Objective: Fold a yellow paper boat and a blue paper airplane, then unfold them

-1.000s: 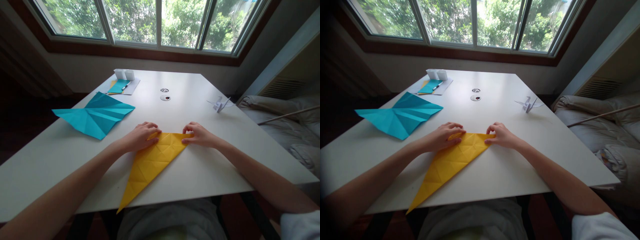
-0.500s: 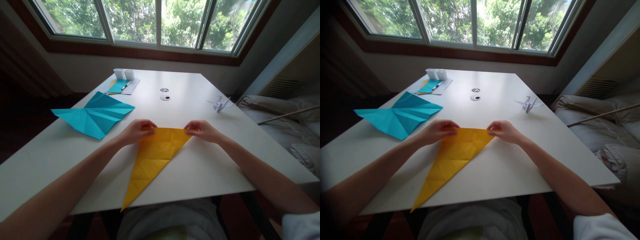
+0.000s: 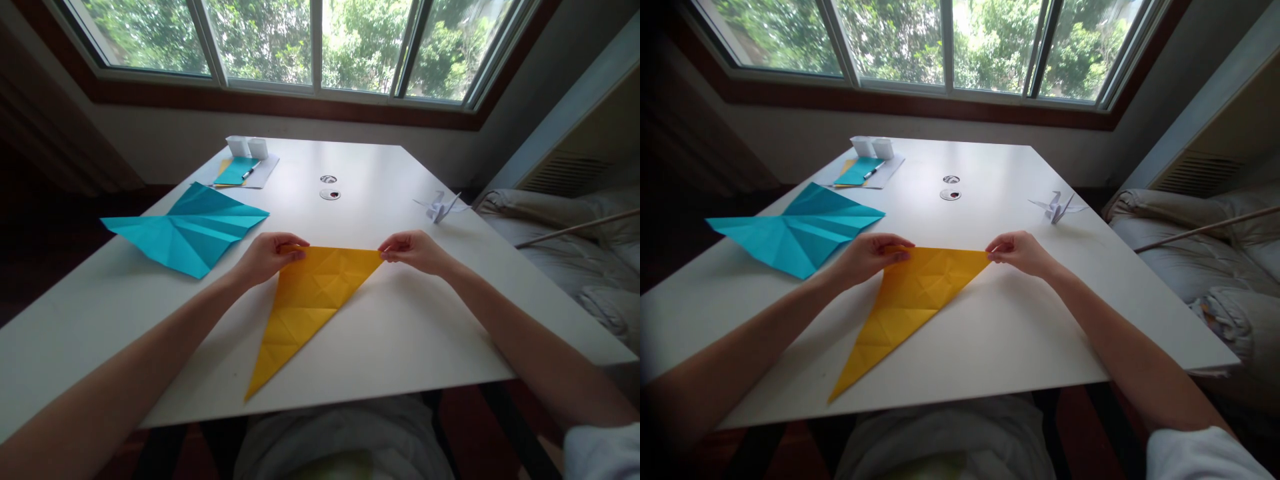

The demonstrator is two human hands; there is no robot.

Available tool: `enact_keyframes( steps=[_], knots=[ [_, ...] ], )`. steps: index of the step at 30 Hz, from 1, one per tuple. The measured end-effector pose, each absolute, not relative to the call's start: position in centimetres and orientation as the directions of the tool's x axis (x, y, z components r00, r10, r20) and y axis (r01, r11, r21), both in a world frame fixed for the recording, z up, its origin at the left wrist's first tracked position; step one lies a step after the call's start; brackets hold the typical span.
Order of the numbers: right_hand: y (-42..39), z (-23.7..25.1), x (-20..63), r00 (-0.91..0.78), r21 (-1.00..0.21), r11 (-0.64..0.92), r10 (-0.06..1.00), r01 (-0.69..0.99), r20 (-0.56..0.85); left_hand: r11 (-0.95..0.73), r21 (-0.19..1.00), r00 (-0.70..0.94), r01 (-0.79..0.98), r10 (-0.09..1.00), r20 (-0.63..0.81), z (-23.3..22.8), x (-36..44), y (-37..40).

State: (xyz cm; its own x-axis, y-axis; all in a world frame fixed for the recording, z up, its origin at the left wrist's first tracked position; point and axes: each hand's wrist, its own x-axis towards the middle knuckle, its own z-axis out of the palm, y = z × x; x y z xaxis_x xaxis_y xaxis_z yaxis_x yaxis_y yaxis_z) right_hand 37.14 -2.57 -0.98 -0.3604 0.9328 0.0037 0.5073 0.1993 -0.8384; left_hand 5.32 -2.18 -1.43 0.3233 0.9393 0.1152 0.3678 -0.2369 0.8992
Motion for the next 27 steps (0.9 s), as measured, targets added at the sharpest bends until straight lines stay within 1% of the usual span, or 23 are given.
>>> enact_keyframes(
  steps=[7, 15, 17, 19, 21, 22, 24, 26, 27],
  knots=[
    [-2.5, -1.1, 37.3, -0.343, -0.848, 0.202, 0.939, 0.490, 0.026, -0.212, 0.917, 0.280, 0.338, 0.953, 0.117, -1.9, 5.2, -1.9],
    [-2.3, -1.1, 37.5, -0.320, -0.845, 0.199, 0.947, 0.497, 0.035, -0.203, 0.923, 0.291, 0.328, 0.951, 0.106, -2.2, 5.2, -1.7],
    [-2.3, -1.2, 37.5, -0.320, -0.837, 0.199, 0.947, 0.509, 0.031, -0.214, 0.916, 0.292, 0.339, 0.950, 0.114, -2.3, 5.1, -1.6],
    [-2.3, -1.3, 37.5, -0.322, -0.816, 0.208, 0.946, 0.539, 0.029, -0.257, 0.883, 0.298, 0.393, 0.944, 0.142, -2.4, 5.2, -1.7],
    [-2.3, -1.5, 37.3, -0.317, -0.751, 0.244, 0.947, 0.613, 0.050, -0.326, 0.808, 0.313, 0.491, 0.931, 0.185, -2.4, 5.6, -1.9],
    [-2.4, -1.5, 37.0, -0.315, -0.689, 0.284, 0.945, 0.666, 0.085, -0.362, 0.760, 0.325, 0.540, 0.922, 0.209, -2.4, 5.8, -2.1],
    [-2.6, -1.5, 36.2, -0.339, -0.515, 0.398, 0.917, 0.759, 0.208, -0.418, 0.677, 0.353, 0.606, 0.904, 0.242, -2.3, 6.5, -2.3],
    [-3.1, -1.3, 34.8, -0.441, -0.334, 0.536, 0.838, 0.775, 0.321, -0.451, 0.635, 0.379, 0.627, 0.889, 0.256, -2.3, 7.0, -2.4],
    [-3.5, -1.2, 33.8, -0.523, -0.281, 0.609, 0.788, 0.742, 0.326, -0.460, 0.626, 0.389, 0.630, 0.884, 0.258, -2.3, 7.2, -2.4]
  ],
)
